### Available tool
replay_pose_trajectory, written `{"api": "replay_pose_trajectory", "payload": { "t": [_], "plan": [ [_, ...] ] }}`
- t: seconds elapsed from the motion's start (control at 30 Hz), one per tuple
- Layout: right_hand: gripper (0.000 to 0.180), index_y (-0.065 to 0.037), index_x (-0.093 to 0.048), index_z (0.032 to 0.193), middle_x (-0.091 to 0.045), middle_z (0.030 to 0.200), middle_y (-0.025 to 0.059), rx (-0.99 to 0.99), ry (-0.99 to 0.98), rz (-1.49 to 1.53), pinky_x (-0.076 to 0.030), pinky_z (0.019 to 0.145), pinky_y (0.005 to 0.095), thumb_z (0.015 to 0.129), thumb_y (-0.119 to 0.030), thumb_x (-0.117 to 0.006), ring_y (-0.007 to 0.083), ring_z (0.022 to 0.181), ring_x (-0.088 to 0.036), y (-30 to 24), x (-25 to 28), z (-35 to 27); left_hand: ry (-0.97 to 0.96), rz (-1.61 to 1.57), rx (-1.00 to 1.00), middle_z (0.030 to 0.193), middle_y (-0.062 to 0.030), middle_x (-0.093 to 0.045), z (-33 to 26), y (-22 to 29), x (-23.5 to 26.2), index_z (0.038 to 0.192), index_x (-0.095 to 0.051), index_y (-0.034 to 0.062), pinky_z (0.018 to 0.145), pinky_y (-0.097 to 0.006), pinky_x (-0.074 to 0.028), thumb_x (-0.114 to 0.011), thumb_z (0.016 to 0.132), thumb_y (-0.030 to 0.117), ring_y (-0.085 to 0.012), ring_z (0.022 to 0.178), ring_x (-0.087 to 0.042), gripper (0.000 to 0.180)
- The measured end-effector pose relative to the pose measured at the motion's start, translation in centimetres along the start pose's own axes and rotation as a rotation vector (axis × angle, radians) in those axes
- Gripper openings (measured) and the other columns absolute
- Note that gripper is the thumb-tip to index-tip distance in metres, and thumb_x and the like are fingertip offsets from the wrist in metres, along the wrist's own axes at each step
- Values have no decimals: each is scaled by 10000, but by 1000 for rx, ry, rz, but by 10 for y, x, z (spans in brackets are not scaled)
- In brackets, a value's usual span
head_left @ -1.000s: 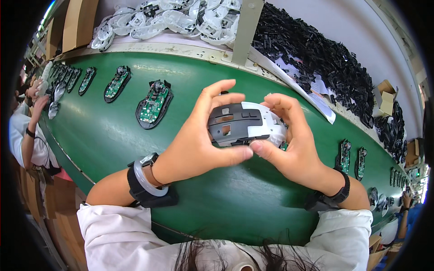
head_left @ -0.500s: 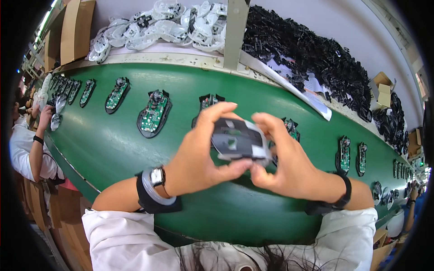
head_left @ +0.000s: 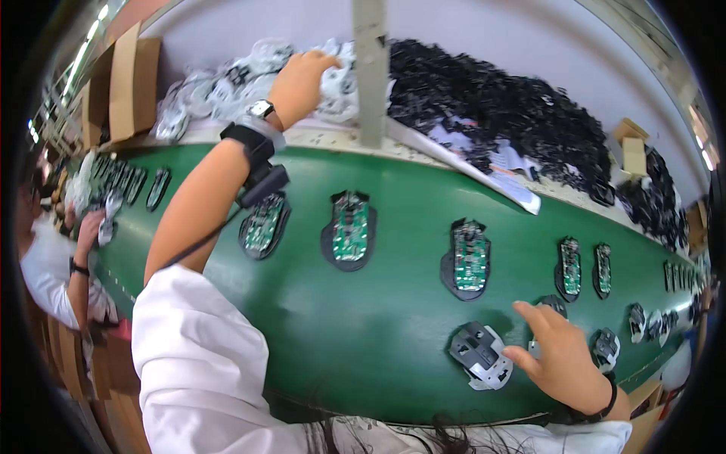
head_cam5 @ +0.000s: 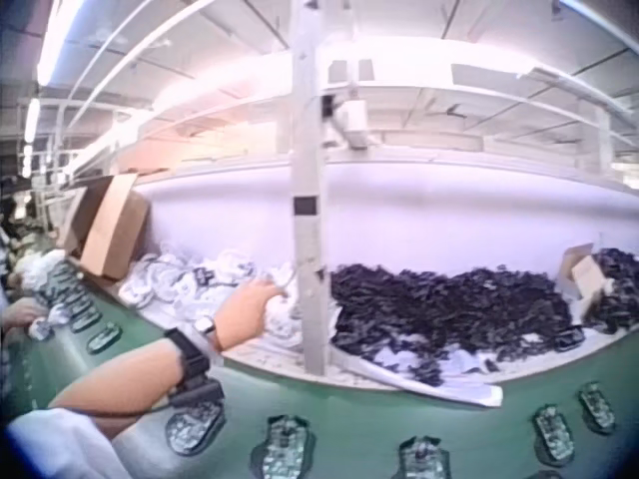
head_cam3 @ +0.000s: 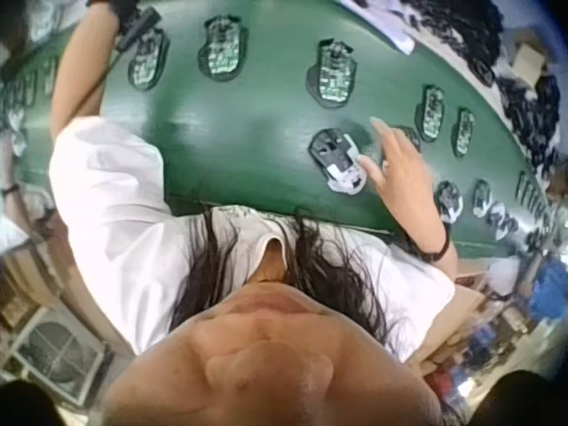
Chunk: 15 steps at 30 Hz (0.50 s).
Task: The person assembles electronic devices by inserting small black components into white plastic casings. They repeatedly pick up a casing, insert a component, and place the finished unit on a green table. The process is repetitive and involves handling multiple identical units.
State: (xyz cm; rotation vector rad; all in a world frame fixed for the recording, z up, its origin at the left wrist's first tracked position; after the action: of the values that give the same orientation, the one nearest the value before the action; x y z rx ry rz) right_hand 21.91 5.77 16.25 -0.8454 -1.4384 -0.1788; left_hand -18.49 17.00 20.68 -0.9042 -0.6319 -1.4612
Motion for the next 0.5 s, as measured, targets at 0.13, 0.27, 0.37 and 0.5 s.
{"api": "replay_pose_trajectory", "payload": {
  "t": [0.13,0.27,0.37,0.5],
  "plan": [
    [471,-28,-509,1171,-563,899,131,33,55,-30,-439,774,393,788,-234,-689,299,802,-554,4,7,0,-353,326,-29,1332,-154,-400,-15,-61,-83,1246,-453,72,885,-428,-466,-541,626,-96,-416,1083,-483,648],
    [406,-60,-539,1155,-579,893,99,-5,97,-77,-371,900,457,802,-209,-675,278,826,-558,21,14,-5,-353,199,25,1290,-175,-419,-11,-56,-101,1221,-441,39,858,-448,-480,-638,557,-42,-411,1014,-503,697],
    [334,-50,-583,1095,-615,925,117,21,210,-84,-412,877,433,806,-193,-669,286,860,-578,27,32,12,-368,114,49,1318,-157,-421,-18,-35,-89,1233,-441,58,878,-449,-477,-630,595,14,-401,1051,-501,667],
    [244,-12,-630,987,-643,926,164,-33,377,52,-487,759,399,807,-176,-651,328,848,-609,87,49,70,-336,129,50,1332,-135,-425,-35,-24,-67,1242,-452,86,876,-438,-491,-690,570,21,-368,1089,-515,715]
  ]
}}
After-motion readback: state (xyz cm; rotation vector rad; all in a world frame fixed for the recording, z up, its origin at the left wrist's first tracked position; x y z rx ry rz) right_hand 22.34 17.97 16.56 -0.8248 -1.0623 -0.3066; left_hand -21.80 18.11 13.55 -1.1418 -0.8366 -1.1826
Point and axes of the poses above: each hand's wrist, its own z-axis towards the middle knuckle, its own x-axis out of the back of the hand, y = z × x, the point moved 8 cm from there along z, towards the middle knuckle
